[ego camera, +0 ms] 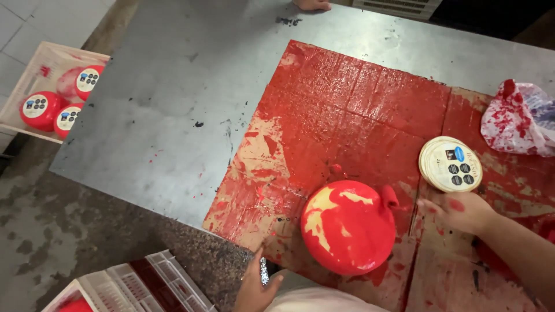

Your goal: Applying a red wax coating to cheese wheels using a brush and then applying product labels.

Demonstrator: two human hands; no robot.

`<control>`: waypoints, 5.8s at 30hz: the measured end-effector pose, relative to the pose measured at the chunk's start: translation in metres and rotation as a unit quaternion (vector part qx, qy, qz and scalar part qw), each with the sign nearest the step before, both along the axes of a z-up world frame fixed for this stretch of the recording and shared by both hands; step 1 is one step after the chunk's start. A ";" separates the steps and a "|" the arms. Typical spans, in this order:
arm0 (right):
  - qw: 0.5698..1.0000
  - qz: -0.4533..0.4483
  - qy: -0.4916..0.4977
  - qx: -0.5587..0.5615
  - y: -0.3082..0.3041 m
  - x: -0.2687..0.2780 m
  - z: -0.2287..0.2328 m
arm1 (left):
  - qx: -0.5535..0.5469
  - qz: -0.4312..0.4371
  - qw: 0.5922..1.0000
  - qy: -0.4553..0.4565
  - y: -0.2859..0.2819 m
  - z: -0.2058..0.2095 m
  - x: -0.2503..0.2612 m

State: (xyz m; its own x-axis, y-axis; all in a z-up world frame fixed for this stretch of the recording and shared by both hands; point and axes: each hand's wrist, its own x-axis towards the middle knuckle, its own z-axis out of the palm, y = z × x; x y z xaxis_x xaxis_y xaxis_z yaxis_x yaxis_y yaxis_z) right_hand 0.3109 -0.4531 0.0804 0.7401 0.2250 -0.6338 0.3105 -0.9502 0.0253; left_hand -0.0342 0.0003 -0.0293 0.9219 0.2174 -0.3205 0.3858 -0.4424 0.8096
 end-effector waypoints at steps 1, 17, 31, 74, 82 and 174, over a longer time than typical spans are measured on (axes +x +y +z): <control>1.000 0.001 0.000 -0.001 0.030 0.002 0.022 | -0.001 0.001 1.000 0.000 -0.002 0.002 0.002; 0.995 0.085 -0.031 -0.039 0.111 -0.028 0.095 | 0.056 -0.068 0.995 -0.047 0.014 -0.028 0.014; 0.997 0.052 -0.054 -0.012 0.181 -0.065 0.074 | 0.010 -0.156 0.986 -0.054 0.035 -0.014 0.062; 0.996 -0.032 -0.084 -0.028 0.234 -0.151 0.071 | -0.014 -0.234 0.968 0.093 0.088 0.074 0.033; 0.979 -0.068 -0.177 -0.069 0.108 -0.270 0.017 | -0.019 -0.200 0.977 0.077 0.102 0.053 0.029; 0.752 -0.539 0.050 0.375 0.140 -0.271 0.031 | -0.071 -0.214 0.953 0.204 0.076 0.106 0.040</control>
State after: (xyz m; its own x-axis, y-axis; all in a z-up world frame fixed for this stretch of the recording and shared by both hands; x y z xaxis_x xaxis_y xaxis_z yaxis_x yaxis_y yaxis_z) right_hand 0.0398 -0.3127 0.1115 0.7060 -0.1507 -0.6920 -0.6864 -0.3863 -0.6162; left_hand 0.0059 0.0762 0.0770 0.7088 -0.2233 -0.6691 0.4901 -0.5264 0.6948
